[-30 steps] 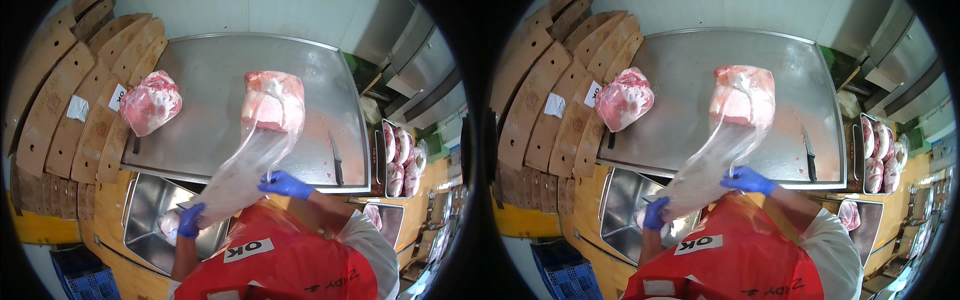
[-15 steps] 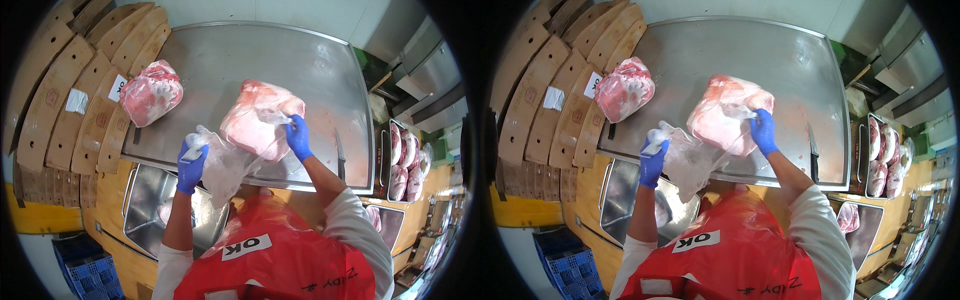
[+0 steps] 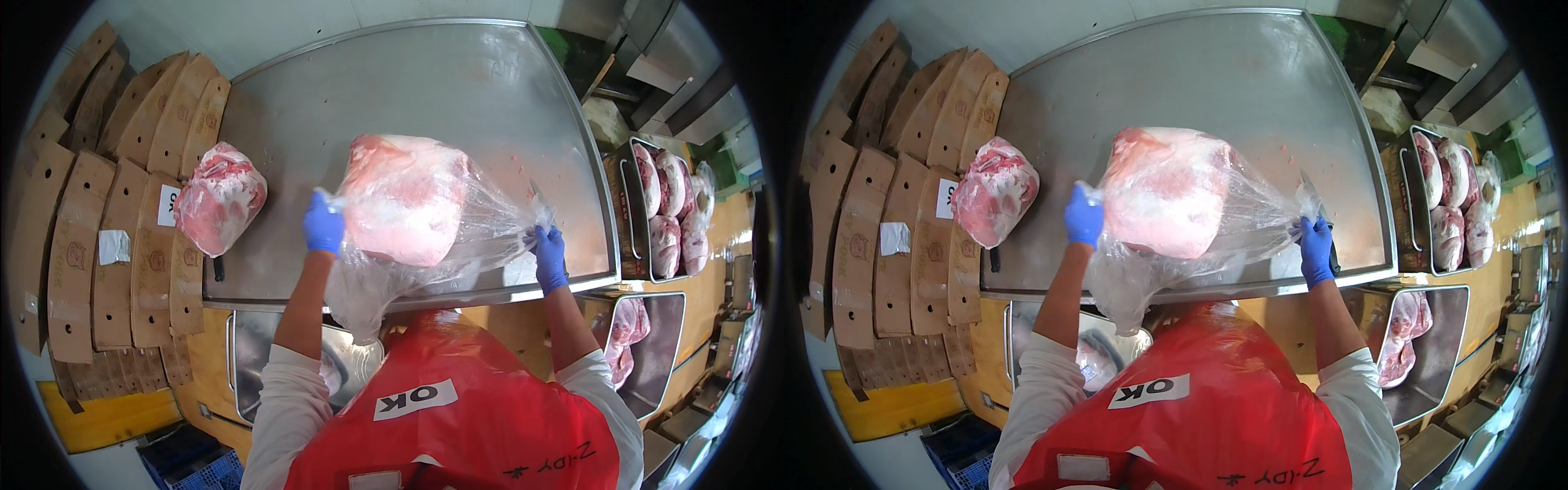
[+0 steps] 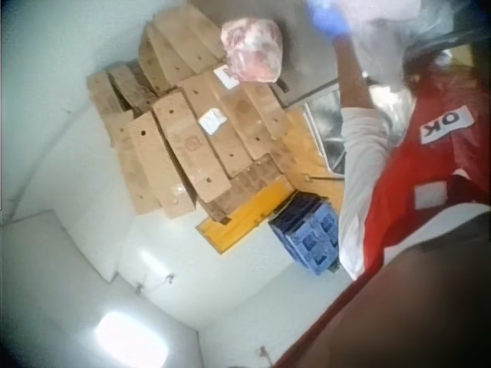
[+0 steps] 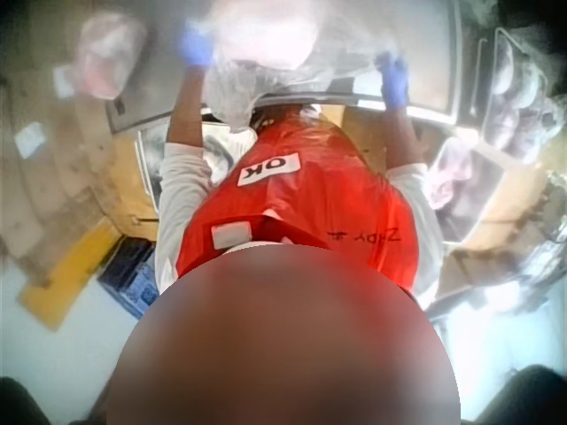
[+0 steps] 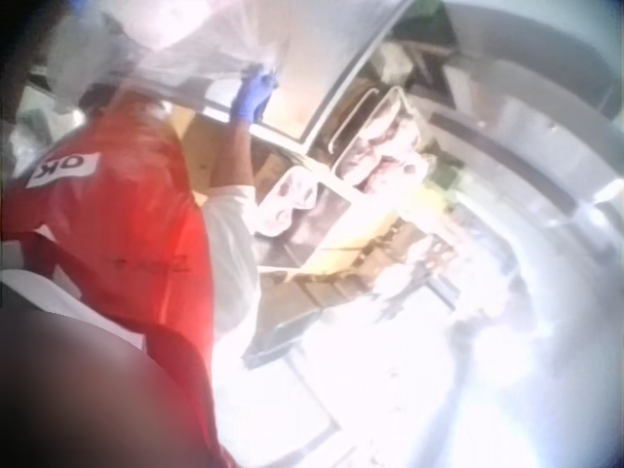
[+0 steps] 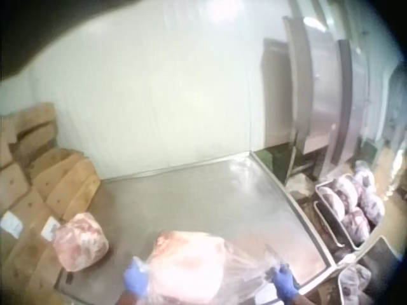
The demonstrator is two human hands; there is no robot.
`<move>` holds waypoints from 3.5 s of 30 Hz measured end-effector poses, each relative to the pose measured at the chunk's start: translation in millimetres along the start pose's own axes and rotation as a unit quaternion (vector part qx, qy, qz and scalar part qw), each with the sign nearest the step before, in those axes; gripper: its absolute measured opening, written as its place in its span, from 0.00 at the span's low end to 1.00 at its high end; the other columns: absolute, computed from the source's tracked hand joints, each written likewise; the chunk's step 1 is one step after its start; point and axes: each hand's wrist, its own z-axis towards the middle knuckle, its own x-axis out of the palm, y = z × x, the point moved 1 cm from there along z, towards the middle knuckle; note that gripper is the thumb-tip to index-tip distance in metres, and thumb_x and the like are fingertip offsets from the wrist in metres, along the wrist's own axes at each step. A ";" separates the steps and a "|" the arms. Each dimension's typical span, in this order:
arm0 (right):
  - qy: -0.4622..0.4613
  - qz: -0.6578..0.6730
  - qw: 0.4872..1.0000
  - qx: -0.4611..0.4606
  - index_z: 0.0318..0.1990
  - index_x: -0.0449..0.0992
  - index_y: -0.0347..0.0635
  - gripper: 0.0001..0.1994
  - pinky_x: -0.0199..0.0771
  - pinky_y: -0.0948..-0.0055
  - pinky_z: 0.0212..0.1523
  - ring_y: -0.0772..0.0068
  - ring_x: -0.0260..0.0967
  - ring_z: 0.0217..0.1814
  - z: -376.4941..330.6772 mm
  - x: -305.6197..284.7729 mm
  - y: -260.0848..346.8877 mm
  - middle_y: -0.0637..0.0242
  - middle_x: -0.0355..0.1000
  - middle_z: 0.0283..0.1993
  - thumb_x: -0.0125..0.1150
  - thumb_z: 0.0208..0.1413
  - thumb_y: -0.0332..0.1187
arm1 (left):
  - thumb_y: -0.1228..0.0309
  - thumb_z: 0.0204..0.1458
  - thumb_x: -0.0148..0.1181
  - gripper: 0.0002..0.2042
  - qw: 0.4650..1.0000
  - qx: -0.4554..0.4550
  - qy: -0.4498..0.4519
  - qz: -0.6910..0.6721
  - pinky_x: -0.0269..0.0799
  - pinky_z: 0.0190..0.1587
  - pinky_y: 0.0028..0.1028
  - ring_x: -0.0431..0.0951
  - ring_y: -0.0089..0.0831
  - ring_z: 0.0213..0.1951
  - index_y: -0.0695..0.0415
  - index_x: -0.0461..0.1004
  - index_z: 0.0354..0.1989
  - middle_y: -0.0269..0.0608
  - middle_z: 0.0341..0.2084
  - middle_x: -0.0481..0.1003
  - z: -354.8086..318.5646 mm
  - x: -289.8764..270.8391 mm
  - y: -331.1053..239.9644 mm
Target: The person handles large cuts of raw meat, removing them from plastic bags and placing them into metal trays. The person also wipes the stainless steel work surface with a cloth.
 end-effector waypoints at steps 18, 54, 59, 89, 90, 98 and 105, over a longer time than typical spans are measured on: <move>0.289 -0.021 0.940 0.180 0.56 0.73 0.35 0.17 0.78 0.69 0.48 0.67 0.75 0.45 -51.2 142.4 -89.6 0.62 0.76 0.48 0.62 0.59 0.27 | 0.66 0.55 0.69 0.18 0.770 -0.304 0.091 -0.554 0.80 0.36 0.33 0.80 0.28 0.35 0.58 0.75 0.52 0.36 0.36 0.76 -58.9 -3.4 141.5; 0.338 0.265 0.902 0.031 0.36 0.77 0.45 0.03 0.75 0.71 0.39 0.77 0.68 0.31 68.5 281.4 136.2 0.75 0.70 0.31 0.57 0.59 0.26 | 0.64 0.58 0.60 0.15 0.545 -0.121 0.212 -0.802 0.78 0.50 0.37 0.80 0.35 0.43 0.56 0.75 0.51 0.40 0.43 0.78 0.2 -102.7 -97.3; 0.213 0.069 0.970 0.094 0.33 0.76 0.49 0.02 0.53 0.77 0.17 0.79 0.57 0.18 39.0 228.8 60.0 0.77 0.62 0.20 0.60 0.57 0.31 | 0.64 0.58 0.58 0.15 0.694 -0.050 0.208 -0.688 0.77 0.47 0.36 0.79 0.33 0.44 0.60 0.77 0.50 0.43 0.42 0.79 -101.2 -11.6 60.7; 0.602 -0.062 0.580 -0.546 0.46 0.79 0.42 0.15 0.69 0.53 0.56 0.47 0.70 0.53 -382.0 308.9 155.8 0.54 0.72 0.46 0.61 0.48 0.24 | 0.71 0.56 0.66 0.23 0.832 0.024 0.000 -0.554 0.69 0.59 0.30 0.75 0.26 0.52 0.60 0.70 0.60 0.37 0.50 0.77 -295.3 -233.3 41.7; 0.632 -0.069 0.605 -0.480 0.49 0.77 0.41 0.17 0.67 0.52 0.60 0.45 0.68 0.56 -384.2 310.6 155.5 0.53 0.71 0.50 0.62 0.48 0.25 | 0.71 0.55 0.67 0.22 0.767 0.010 -0.008 -0.641 0.69 0.58 0.31 0.76 0.26 0.50 0.62 0.71 0.58 0.37 0.48 0.78 -297.7 -235.6 31.7; 0.640 -0.138 0.662 -0.364 0.71 0.58 0.38 0.43 0.52 0.54 0.74 0.45 0.53 0.75 -341.9 276.6 130.4 0.47 0.58 0.71 0.73 0.48 0.37 | 0.72 0.59 0.61 0.14 0.709 -0.045 -0.041 -0.703 0.74 0.50 0.29 0.75 0.25 0.48 0.56 0.71 0.53 0.35 0.45 0.74 -254.7 -204.8 -1.2; 0.587 -0.186 0.729 -0.298 0.72 0.56 0.38 0.46 0.55 0.57 0.73 0.55 0.55 0.74 -276.7 288.9 85.6 0.53 0.56 0.73 0.77 0.47 0.39 | 0.74 0.61 0.52 0.18 0.854 0.333 -0.246 -0.315 0.72 0.57 0.37 0.77 0.37 0.53 0.64 0.72 0.59 0.46 0.51 0.77 -177.0 -231.6 -47.5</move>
